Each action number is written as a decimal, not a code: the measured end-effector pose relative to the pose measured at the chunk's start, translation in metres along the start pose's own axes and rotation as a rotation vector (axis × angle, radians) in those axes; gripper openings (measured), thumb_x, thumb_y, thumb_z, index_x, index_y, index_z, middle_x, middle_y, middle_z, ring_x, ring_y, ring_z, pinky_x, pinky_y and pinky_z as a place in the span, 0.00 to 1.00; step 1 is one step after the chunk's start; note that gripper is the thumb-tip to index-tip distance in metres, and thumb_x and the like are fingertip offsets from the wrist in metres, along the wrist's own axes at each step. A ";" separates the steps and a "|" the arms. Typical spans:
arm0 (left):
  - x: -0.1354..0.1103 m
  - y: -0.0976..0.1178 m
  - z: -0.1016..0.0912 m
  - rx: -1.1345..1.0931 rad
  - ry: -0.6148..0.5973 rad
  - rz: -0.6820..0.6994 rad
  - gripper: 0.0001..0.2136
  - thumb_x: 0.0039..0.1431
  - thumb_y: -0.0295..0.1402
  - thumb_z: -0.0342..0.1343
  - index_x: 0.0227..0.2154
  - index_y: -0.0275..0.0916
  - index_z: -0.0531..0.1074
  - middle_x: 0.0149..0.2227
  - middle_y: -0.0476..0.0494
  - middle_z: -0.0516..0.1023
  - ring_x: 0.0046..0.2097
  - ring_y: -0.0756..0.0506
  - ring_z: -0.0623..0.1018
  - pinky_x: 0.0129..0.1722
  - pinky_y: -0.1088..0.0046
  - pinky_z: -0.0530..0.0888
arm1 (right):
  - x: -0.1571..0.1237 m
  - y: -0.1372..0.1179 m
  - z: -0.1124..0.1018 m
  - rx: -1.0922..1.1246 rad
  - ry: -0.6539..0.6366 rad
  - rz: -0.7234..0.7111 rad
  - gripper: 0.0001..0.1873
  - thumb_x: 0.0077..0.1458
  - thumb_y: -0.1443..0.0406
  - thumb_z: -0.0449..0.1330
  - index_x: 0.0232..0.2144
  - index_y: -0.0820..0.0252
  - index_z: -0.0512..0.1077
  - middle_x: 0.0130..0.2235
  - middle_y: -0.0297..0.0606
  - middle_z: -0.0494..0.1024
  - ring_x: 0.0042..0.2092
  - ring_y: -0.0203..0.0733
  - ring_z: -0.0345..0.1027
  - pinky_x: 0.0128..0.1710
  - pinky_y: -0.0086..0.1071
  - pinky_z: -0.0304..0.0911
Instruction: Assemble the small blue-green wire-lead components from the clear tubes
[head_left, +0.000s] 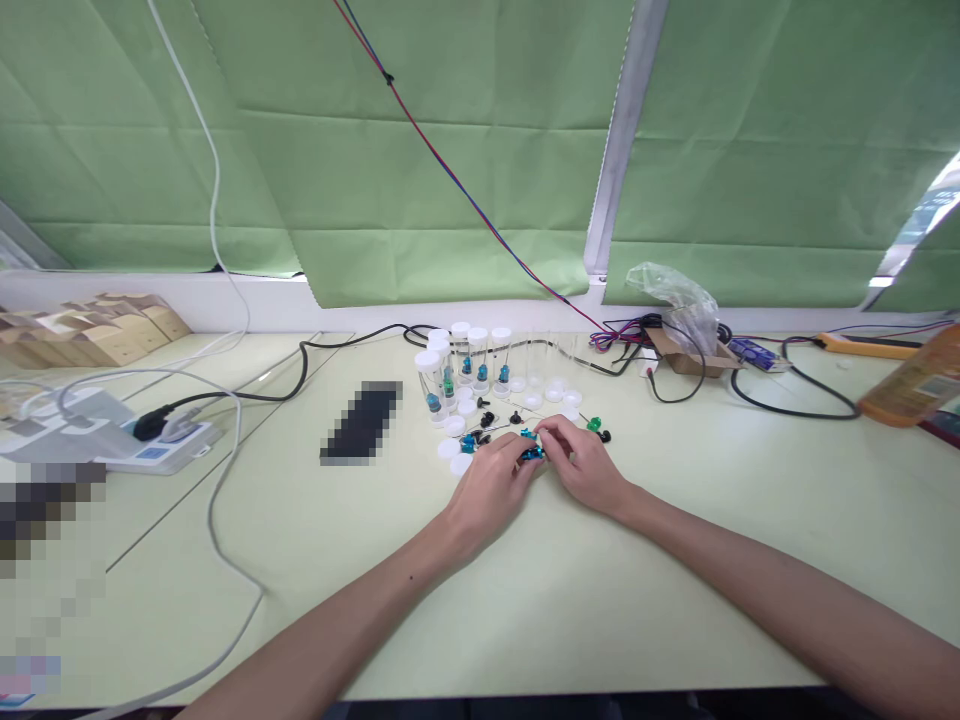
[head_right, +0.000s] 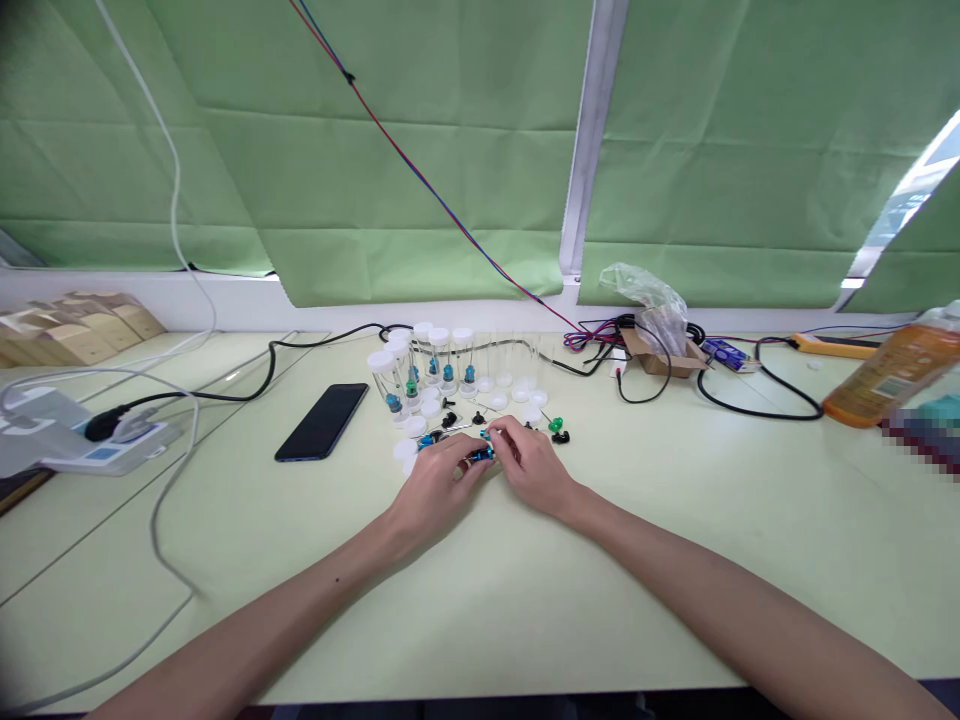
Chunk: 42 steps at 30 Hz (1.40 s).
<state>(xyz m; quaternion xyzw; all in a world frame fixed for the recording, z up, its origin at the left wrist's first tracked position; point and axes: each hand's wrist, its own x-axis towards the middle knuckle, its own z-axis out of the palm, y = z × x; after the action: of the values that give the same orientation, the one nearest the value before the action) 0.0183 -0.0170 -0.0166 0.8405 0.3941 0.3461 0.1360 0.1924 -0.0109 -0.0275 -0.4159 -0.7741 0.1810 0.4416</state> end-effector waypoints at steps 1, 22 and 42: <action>0.000 0.000 0.000 0.002 -0.004 -0.002 0.10 0.64 0.31 0.50 0.43 0.40 0.74 0.38 0.42 0.78 0.39 0.43 0.77 0.38 0.66 0.73 | 0.000 0.000 0.000 0.000 0.001 0.000 0.11 0.67 0.60 0.46 0.40 0.56 0.67 0.31 0.35 0.73 0.27 0.37 0.63 0.30 0.31 0.59; 0.001 0.000 -0.001 -0.012 -0.013 -0.031 0.09 0.63 0.29 0.50 0.42 0.40 0.74 0.38 0.43 0.78 0.39 0.44 0.76 0.39 0.66 0.72 | 0.000 -0.001 -0.001 0.042 -0.048 0.008 0.08 0.66 0.63 0.48 0.43 0.58 0.66 0.34 0.37 0.75 0.33 0.39 0.68 0.34 0.33 0.61; 0.001 0.000 -0.001 0.020 -0.037 -0.041 0.09 0.64 0.31 0.49 0.41 0.40 0.74 0.38 0.44 0.77 0.38 0.44 0.75 0.37 0.68 0.70 | 0.001 0.001 0.000 0.016 -0.022 0.052 0.11 0.67 0.60 0.46 0.40 0.57 0.67 0.28 0.32 0.71 0.28 0.37 0.63 0.31 0.30 0.58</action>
<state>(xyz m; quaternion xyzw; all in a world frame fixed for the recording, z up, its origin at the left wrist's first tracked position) 0.0184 -0.0169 -0.0157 0.8397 0.4123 0.3238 0.1418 0.1930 -0.0095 -0.0280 -0.4304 -0.7666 0.2030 0.4312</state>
